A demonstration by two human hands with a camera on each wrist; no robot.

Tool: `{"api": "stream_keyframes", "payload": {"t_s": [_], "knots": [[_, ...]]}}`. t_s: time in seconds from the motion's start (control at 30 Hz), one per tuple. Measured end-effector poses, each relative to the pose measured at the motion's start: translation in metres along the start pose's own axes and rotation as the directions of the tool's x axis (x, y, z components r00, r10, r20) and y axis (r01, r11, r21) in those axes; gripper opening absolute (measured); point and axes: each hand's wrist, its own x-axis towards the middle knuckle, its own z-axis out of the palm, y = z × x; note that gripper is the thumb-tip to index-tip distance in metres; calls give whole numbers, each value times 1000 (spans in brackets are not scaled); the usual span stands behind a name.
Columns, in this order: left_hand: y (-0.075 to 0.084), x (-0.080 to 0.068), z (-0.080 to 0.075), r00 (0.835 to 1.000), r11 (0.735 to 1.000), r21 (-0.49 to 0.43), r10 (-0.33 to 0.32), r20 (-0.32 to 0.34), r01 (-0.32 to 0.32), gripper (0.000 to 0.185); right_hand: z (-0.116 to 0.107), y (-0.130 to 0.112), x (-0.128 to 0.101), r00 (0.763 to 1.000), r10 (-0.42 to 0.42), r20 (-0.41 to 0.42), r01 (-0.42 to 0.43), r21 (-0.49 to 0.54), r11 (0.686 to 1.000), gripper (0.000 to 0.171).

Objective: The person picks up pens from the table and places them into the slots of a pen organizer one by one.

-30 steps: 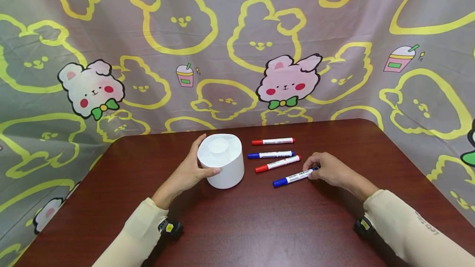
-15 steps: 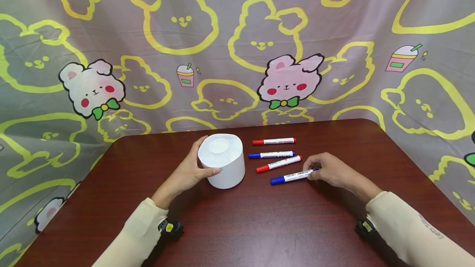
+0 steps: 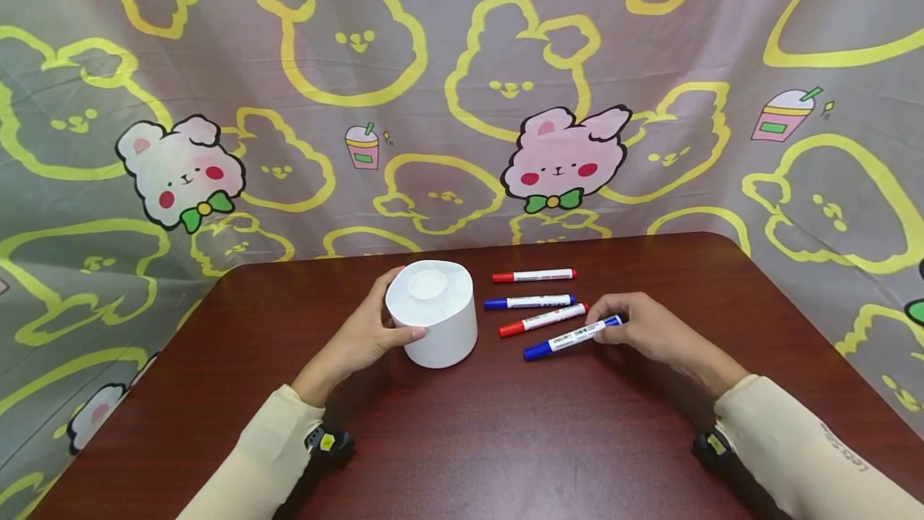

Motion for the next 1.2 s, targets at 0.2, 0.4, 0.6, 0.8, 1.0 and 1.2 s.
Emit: {"api": "stream_keyframes", "payload": {"t_s": [0.2,0.4,0.6,0.8,1.0,1.2], "knots": [[1,0,0,1000,1000,-3,10,10,-10,106,0,-5,-2,999,37,-18,-36,62,997,22],[0,0,-1,1000,1000,-12,4,13,-4,106,0,-10,-3,997,44,-58,-38,99,994,27],[-1,0,-2,1000,999,-41,-4,29,5,105,0,-16,-5,995,33,-95,-16,179,984,28],[1,-1,-4,999,998,-61,-12,41,14,101,1,-24,-4,992,0,-130,32,245,969,27],[2,-2,-5,999,998,-56,-14,41,16,99,3,-40,0,985,-59,-165,95,220,971,25],[1,-2,-7,999,998,-59,-8,45,11,99,3,-60,3,975,-114,-188,162,262,951,26]]}}
